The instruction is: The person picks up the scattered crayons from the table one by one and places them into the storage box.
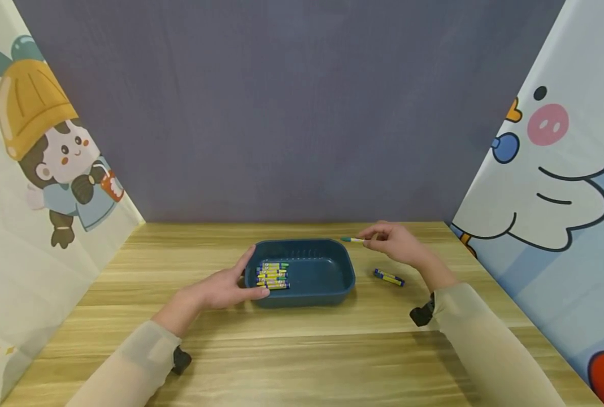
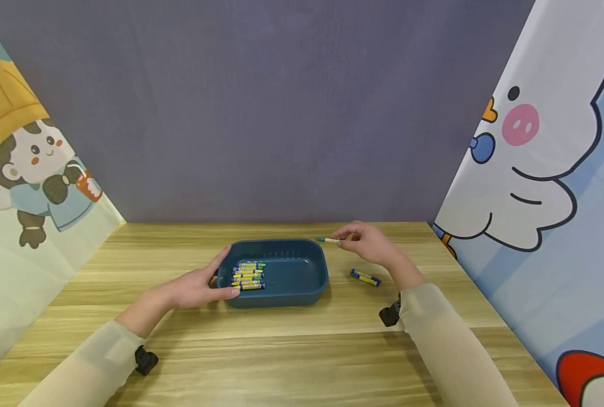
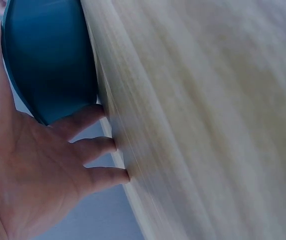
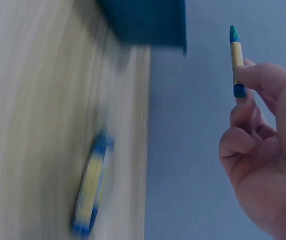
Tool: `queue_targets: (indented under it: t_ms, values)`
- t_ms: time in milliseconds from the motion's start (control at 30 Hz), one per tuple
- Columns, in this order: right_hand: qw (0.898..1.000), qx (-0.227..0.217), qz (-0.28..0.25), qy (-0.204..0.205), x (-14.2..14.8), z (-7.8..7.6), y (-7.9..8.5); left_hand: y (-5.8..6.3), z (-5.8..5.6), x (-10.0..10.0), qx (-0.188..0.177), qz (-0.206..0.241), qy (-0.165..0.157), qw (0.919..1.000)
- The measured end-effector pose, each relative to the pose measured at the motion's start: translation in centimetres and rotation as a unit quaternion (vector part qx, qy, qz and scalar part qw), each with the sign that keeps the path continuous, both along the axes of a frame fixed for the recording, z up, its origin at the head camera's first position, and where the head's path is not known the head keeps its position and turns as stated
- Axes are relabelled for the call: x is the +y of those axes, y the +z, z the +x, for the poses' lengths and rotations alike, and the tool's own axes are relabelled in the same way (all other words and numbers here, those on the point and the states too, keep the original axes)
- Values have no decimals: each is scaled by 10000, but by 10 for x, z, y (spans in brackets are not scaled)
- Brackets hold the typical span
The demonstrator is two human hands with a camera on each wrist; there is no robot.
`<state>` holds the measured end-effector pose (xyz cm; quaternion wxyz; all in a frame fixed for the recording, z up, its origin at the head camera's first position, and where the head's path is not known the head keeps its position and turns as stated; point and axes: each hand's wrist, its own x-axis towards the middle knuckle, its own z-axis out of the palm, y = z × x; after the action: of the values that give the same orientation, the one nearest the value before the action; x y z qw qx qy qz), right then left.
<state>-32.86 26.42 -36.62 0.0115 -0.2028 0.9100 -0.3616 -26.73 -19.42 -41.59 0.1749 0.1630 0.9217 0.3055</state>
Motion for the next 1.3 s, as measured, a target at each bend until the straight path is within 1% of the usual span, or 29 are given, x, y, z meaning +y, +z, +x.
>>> queue_targets:
  t_ms: [200, 400, 600, 733, 867, 967, 1167, 1300]
  values:
    - [9989, -39, -193, 424, -56, -6, 0, 0, -2, 0, 51, -57, 10, 10000]
    - [9969, -152, -239, 732, -101, -12, -9, -2, -3, 0, 109, -20, 2, 9999]
    - [9947, -368, -254, 929, -125, -19, -23, -2, -2, 1, 112, 43, 1, 9999]
    - [9946, -479, -188, 899, -131, -19, -28, -1, -2, 2, 104, 35, -10, 9999]
    - [9953, -483, 100, 835, -134, -18, -31, 0, -2, 3, 131, 27, -38, 9999]
    - [9949, -446, 470, 771, -136, -17, -33, -1, -2, 2, 135, 21, -33, 9999]
    - [9901, -451, 1244, 475, -143, -11, -36, -1, -1, 1, 110, 30, 4, 9999]
    - [9860, -365, 1591, 340, -150, -8, -40, 0, 0, 0, 133, 52, 16, 9999]
